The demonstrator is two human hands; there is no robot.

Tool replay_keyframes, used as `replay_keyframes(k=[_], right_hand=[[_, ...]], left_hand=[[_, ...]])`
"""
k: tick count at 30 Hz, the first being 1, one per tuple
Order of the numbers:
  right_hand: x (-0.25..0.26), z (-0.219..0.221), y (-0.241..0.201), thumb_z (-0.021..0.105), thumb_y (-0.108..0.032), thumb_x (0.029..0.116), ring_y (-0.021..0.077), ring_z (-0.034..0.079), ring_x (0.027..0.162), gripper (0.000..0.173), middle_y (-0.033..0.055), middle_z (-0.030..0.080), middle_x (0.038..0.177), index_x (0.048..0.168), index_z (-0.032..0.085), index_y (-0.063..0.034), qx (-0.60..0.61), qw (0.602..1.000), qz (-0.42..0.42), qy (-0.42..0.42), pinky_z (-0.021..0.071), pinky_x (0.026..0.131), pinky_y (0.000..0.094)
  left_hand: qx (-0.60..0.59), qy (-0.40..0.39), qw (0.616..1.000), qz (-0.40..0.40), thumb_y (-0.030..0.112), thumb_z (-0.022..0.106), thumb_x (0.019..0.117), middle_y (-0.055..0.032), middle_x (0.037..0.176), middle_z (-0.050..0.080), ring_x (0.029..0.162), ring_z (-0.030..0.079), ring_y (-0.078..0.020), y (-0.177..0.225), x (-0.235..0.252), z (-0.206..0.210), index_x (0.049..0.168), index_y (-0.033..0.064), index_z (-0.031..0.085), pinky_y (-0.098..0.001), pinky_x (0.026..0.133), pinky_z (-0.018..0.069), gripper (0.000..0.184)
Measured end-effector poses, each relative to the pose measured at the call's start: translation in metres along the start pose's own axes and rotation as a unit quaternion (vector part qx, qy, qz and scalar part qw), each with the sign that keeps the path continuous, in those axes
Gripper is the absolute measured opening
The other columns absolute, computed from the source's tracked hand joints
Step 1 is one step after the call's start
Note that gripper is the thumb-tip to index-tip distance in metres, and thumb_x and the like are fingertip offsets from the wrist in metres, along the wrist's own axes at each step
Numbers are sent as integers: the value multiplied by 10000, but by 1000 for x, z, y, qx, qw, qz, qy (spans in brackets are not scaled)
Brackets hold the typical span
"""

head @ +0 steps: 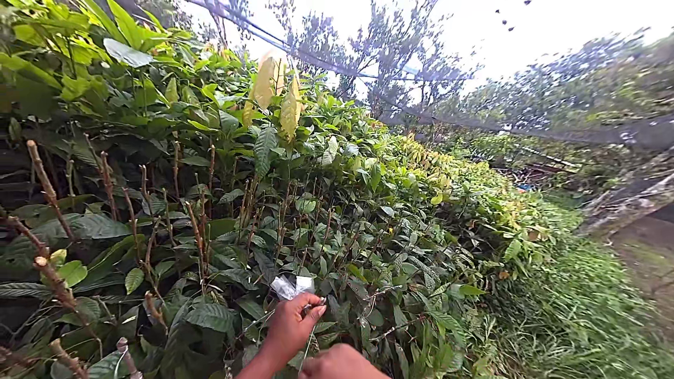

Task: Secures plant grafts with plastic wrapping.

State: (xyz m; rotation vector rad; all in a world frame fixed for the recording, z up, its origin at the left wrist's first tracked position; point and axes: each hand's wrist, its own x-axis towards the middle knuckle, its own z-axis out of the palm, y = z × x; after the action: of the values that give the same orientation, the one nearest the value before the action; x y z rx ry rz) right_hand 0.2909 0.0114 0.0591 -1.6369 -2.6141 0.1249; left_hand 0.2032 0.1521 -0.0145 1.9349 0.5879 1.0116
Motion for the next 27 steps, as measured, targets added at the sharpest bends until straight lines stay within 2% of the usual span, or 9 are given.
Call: replay_keyframes(k=[3, 6, 9, 11, 14, 18, 21, 23, 27], right_hand=[[16, -36, 56, 637, -117, 960, 303, 720, 890, 138, 100, 724, 941, 1002, 768, -113, -42, 980, 62, 183, 607, 736, 509], [20, -28, 102, 644, -251, 997, 149, 642, 898, 212, 50, 681, 977, 1036, 791, -103, 224, 924, 209, 227, 551, 819, 349], [17, 3, 105, 675, -196, 977, 79, 611, 717, 155, -4, 662, 832, 961, 740, -56, 535, 794, 239, 161, 529, 668, 262], [13, 15, 99, 658, -192, 982, 76, 632, 745, 154, -6, 671, 846, 953, 726, -57, 571, 772, 222, 167, 545, 695, 254], [11, 21, 90, 699, -192, 925, 100, 669, 884, 235, 41, 677, 1020, 1102, 683, -38, 474, 839, 197, 181, 580, 816, 290], [23, 27, 85, 675, -159, 941, 102, 630, 726, 104, 19, 669, 847, 975, 711, -67, 379, 824, 274, 320, 542, 692, 288], [22, 40, 86, 704, -152, 908, 210, 698, 819, 131, 81, 709, 935, 999, 738, -63, 77, 901, 160, 397, 588, 730, 406], [22, 45, 93, 637, -210, 963, 198, 702, 833, 128, 33, 723, 933, 1002, 746, -155, -106, 900, 57, 419, 580, 711, 376], [9, 36, 101, 578, -195, 966, 169, 666, 712, 192, 5, 661, 769, 857, 729, -150, -119, 917, 50, 376, 563, 617, 340]], left_hand=[[-15, -28, 999, 32, 198, 691, 922, -57, 838, 722, 678, 662, -111, -3, -4, 6, 1068, 24, 724, -337, 664, 574, 229], [-141, -40, 989, -16, 133, 725, 921, -30, 974, 718, 708, 660, -85, -6, -3, 2, 1382, 43, 548, -269, 642, 574, 501], [-170, 3, 985, 27, 123, 722, 931, -3, 1000, 745, 744, 669, -23, -14, -1, 1, 1170, 29, 710, -212, 667, 575, 257], [-169, 13, 985, 36, 126, 698, 948, 9, 967, 737, 692, 635, 3, -15, -4, 2, 1071, 39, 741, -183, 623, 550, 156], [-178, 39, 983, 28, 113, 674, 937, 7, 933, 723, 632, 609, -2, -12, -4, 4, 1022, 42, 739, -179, 562, 530, 128], [-187, 1, 982, -2, 132, 676, 942, 27, 907, 709, 617, 590, -5, -9, -2, -1, 1038, 60, 738, -179, 549, 510, 135], [-216, -18, 976, -38, 113, 687, 934, 49, 881, 709, 591, 572, 3, -7, -1, -7, 1029, 68, 732, -173, 533, 491, 115], [-218, -29, 975, -39, 123, 718, 923, 44, 886, 714, 594, 590, -7, -10, 0, -10, 1001, 72, 736, -179, 536, 509, 94], [-208, -48, 977, -20, 73, 711, 924, 5, 962, 721, 643, 651, -51, -11, 0, -16, 1046, 47, 699, -223, 592, 579, 125]])
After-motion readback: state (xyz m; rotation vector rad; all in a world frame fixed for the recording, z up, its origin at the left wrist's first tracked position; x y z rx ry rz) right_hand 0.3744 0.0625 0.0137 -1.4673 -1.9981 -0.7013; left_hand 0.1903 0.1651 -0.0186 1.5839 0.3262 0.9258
